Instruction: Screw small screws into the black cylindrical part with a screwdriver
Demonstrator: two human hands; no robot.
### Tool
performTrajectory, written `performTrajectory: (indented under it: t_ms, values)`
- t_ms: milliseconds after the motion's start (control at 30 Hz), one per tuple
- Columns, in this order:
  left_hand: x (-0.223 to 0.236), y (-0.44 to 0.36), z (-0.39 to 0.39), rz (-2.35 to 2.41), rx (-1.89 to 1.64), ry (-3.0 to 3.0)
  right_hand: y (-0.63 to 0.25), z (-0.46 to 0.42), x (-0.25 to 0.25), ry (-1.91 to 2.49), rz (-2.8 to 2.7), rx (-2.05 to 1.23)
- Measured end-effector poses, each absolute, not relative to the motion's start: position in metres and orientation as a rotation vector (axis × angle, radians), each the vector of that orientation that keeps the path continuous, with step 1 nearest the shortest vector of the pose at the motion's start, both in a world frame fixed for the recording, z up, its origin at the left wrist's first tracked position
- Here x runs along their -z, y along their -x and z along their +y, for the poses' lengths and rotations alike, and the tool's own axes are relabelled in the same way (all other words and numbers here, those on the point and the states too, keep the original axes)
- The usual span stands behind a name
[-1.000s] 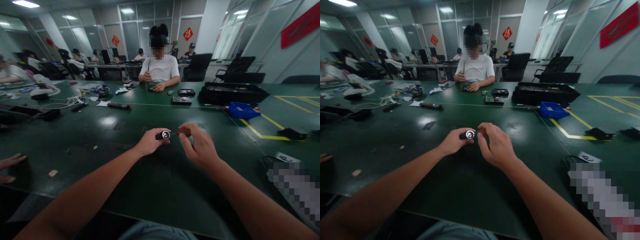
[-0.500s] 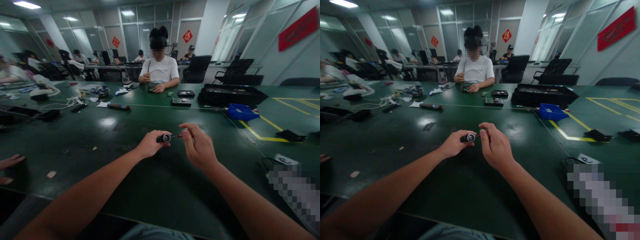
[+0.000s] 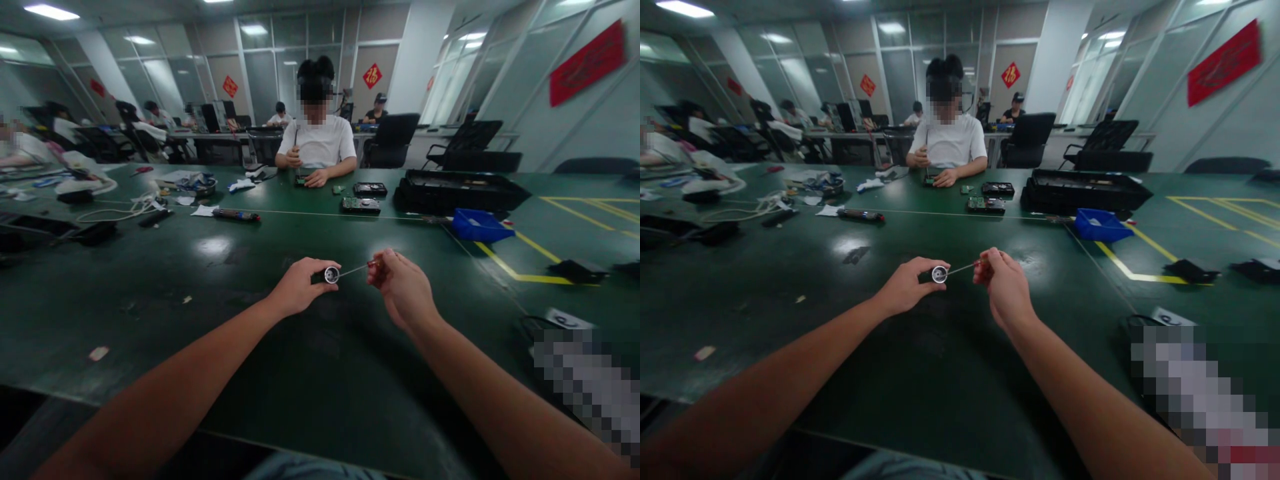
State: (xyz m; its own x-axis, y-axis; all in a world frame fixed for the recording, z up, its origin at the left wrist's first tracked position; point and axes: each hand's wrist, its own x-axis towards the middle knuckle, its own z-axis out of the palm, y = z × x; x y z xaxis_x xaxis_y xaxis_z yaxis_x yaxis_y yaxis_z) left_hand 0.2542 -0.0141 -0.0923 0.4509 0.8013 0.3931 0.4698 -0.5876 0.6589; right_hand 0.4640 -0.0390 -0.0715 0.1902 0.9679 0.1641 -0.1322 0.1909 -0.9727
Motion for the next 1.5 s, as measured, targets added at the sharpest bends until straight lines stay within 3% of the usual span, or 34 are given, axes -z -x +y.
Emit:
performTrajectory:
  t_ms: [833,1067,1500]
  values:
    - [0.099,-0.260,-0.007,1.021,-0.957,-2.252,-0.464,-0.062,0.056,1.290,-1.707,-0.022]
    - [0.100,-0.261,-0.006,1.057,-0.971,-2.253,-0.462,-0.063,0.051,1.121,-1.904,-0.036]
    - [0.097,-0.259,-0.007,1.069,-0.959,-2.239,-0.453,-0.065,0.048,1.197,-1.894,-0.094]
